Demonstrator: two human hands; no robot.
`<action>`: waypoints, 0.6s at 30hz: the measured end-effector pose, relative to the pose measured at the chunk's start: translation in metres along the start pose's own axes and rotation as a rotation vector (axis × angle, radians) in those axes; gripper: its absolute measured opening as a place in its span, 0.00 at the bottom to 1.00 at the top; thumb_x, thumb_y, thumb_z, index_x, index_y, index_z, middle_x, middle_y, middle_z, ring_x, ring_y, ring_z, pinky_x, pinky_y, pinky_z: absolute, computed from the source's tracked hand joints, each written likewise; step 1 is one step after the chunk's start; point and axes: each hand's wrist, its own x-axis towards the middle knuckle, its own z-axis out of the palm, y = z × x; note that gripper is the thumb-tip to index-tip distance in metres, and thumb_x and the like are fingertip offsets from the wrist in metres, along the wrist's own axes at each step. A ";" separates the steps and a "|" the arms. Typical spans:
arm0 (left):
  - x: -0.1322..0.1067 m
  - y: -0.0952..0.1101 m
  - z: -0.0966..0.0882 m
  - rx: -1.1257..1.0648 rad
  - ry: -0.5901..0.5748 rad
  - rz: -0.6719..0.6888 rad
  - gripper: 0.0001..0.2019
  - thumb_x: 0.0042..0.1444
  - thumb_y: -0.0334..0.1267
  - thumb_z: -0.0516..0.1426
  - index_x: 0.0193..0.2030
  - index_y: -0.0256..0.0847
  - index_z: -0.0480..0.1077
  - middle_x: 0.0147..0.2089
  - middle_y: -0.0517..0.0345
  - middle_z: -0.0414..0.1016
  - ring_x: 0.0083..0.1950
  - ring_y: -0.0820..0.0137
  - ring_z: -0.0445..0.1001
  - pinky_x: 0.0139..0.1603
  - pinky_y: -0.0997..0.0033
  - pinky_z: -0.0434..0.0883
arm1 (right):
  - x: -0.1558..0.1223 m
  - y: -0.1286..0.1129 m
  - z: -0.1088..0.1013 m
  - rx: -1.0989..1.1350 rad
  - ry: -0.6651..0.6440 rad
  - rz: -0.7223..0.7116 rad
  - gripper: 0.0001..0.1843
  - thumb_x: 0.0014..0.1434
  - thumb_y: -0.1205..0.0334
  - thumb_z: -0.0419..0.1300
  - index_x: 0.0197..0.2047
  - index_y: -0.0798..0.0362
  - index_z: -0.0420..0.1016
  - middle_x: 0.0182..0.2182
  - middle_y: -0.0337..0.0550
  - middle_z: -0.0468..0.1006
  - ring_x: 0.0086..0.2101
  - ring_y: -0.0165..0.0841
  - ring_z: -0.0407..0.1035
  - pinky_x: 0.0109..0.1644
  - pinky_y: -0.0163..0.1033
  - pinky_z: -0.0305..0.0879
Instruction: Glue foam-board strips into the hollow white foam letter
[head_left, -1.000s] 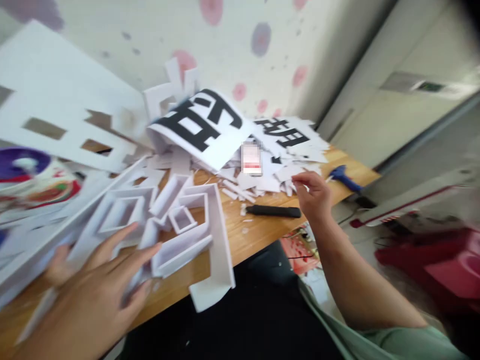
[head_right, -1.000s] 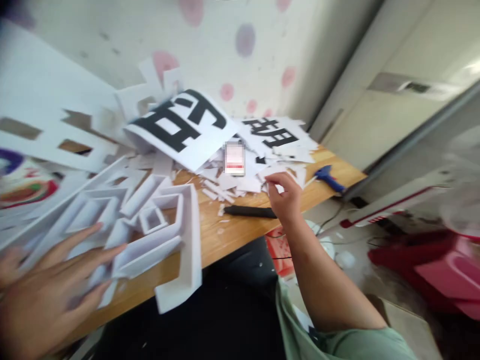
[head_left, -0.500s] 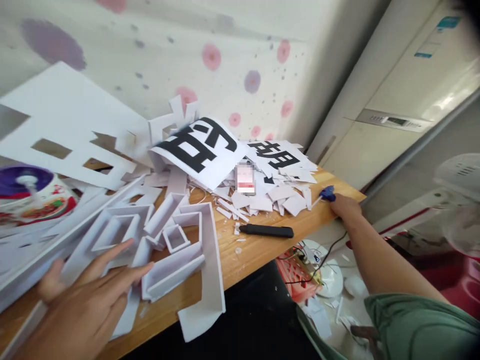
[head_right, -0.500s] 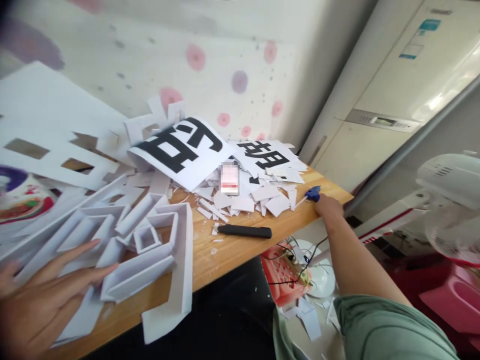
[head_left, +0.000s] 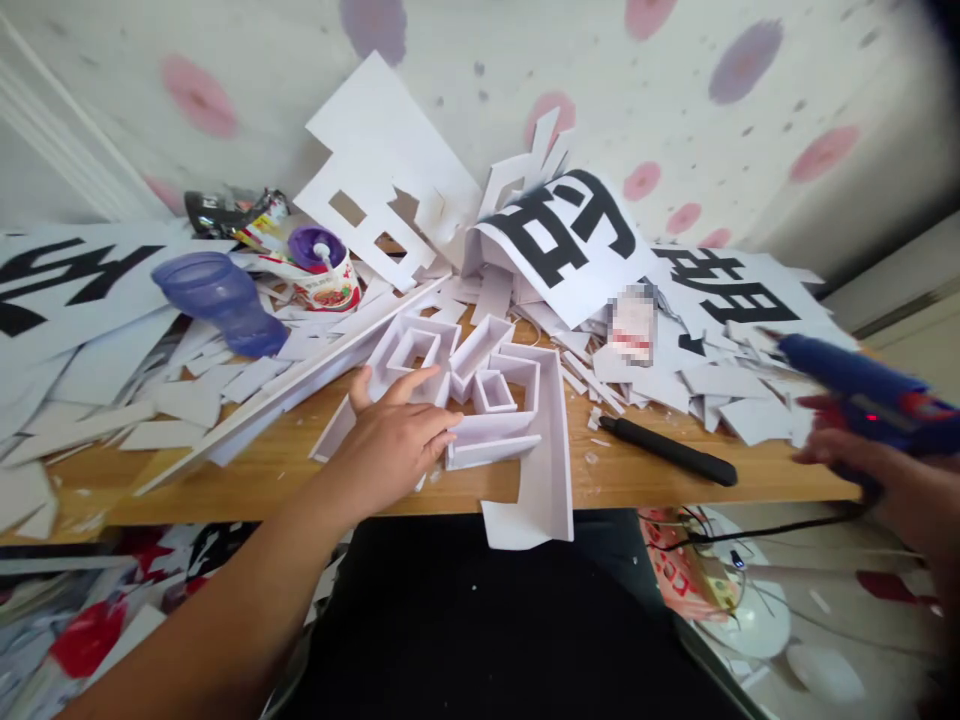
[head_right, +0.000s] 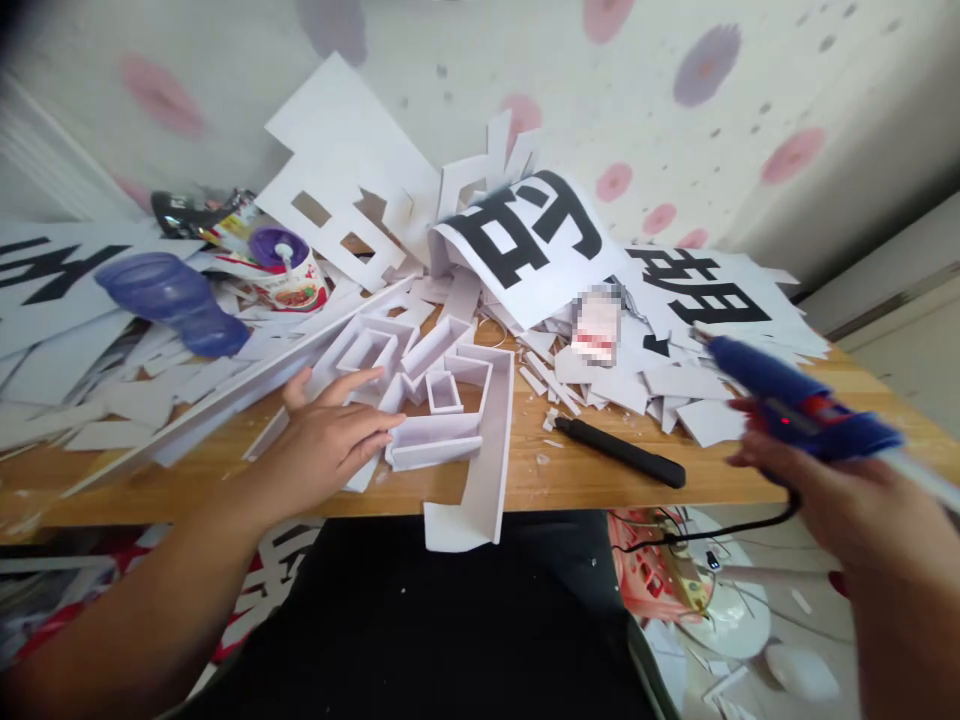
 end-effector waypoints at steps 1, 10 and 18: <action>0.000 0.000 0.000 -0.006 0.004 -0.007 0.11 0.65 0.34 0.53 0.42 0.48 0.76 0.40 0.56 0.84 0.70 0.54 0.61 0.67 0.28 0.31 | -0.001 -0.023 0.006 0.109 0.071 0.037 0.19 0.63 0.44 0.54 0.57 0.27 0.64 0.41 0.43 0.79 0.36 0.52 0.75 0.35 0.58 0.73; -0.001 -0.003 0.002 0.005 -0.007 -0.007 0.12 0.62 0.31 0.55 0.44 0.51 0.77 0.43 0.57 0.83 0.70 0.54 0.60 0.66 0.27 0.34 | 0.020 -0.193 0.051 0.243 -0.652 -0.514 0.03 0.61 0.61 0.60 0.39 0.49 0.72 0.36 0.44 0.74 0.32 0.33 0.70 0.35 0.39 0.70; -0.001 -0.003 0.003 -0.019 -0.005 -0.011 0.10 0.64 0.32 0.55 0.44 0.50 0.76 0.42 0.57 0.83 0.71 0.55 0.58 0.66 0.26 0.30 | 0.008 -0.206 0.077 0.215 -0.665 -0.523 0.03 0.63 0.66 0.54 0.38 0.52 0.69 0.37 0.43 0.68 0.29 0.29 0.65 0.35 0.37 0.65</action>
